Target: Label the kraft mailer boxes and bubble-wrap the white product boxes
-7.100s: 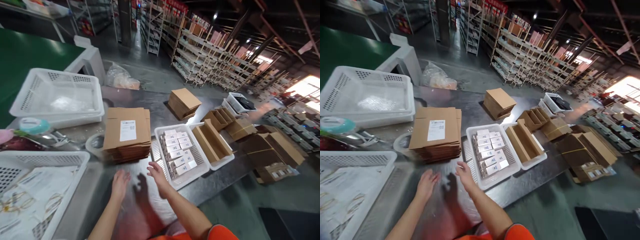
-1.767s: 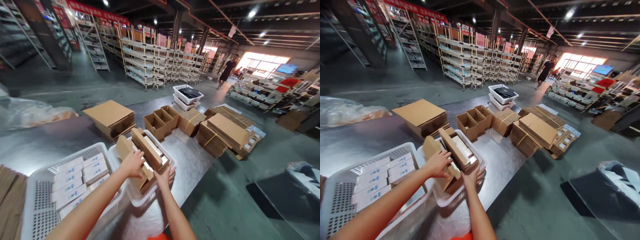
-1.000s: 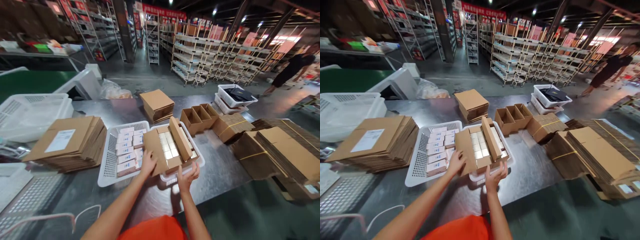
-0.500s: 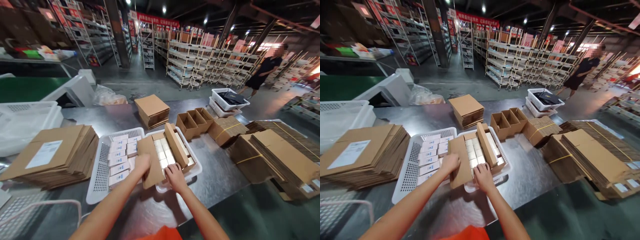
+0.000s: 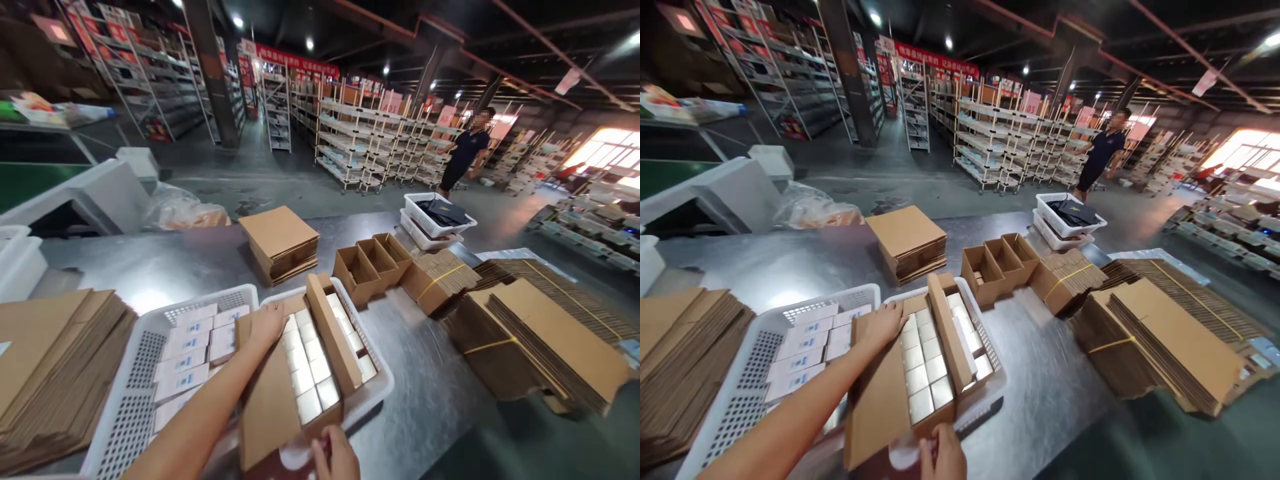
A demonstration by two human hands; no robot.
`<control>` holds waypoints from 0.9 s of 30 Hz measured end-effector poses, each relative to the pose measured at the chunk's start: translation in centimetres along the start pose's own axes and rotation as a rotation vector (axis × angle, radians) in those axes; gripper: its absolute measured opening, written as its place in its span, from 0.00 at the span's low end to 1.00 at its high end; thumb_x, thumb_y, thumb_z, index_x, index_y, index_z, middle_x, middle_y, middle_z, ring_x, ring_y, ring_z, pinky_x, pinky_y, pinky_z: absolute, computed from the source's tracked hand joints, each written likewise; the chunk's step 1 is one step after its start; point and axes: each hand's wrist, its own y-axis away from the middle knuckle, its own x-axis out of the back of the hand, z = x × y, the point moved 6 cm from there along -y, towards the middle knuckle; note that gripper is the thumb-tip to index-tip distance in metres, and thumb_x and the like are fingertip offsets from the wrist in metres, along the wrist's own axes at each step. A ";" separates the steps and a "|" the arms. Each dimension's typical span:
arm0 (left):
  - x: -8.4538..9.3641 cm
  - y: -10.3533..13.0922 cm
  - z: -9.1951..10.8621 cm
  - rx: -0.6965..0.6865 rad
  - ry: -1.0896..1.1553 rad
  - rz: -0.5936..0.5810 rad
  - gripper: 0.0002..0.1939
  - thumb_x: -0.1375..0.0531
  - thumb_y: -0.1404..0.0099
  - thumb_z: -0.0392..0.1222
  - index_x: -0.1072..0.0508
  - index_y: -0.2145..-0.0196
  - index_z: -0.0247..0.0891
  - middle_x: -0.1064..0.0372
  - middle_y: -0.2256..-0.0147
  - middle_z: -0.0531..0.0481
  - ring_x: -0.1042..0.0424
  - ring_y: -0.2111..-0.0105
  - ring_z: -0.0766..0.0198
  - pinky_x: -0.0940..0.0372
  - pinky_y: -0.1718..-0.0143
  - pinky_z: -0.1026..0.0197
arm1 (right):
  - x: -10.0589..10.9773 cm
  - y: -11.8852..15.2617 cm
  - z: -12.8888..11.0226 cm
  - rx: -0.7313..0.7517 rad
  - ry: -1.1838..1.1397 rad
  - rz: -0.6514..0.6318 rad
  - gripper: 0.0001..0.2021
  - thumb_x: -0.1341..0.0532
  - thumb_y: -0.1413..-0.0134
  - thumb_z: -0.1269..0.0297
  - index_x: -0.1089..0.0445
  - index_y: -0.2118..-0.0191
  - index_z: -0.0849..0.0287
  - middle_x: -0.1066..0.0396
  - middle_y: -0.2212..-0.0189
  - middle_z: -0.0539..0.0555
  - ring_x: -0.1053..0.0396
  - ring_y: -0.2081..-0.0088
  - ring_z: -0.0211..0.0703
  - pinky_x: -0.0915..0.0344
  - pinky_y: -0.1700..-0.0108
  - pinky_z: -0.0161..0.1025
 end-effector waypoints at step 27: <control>-5.3 -9.3 -3.8 0.071 0.398 -0.138 0.15 0.47 0.42 0.32 0.21 0.67 0.37 0.22 0.65 0.44 0.25 0.62 0.56 0.36 0.62 0.62 | -4.1 -1.8 3.3 -0.704 -0.733 -0.140 0.32 0.45 0.53 0.31 0.37 0.83 0.58 0.44 0.87 0.47 0.45 0.86 0.34 0.49 0.83 0.33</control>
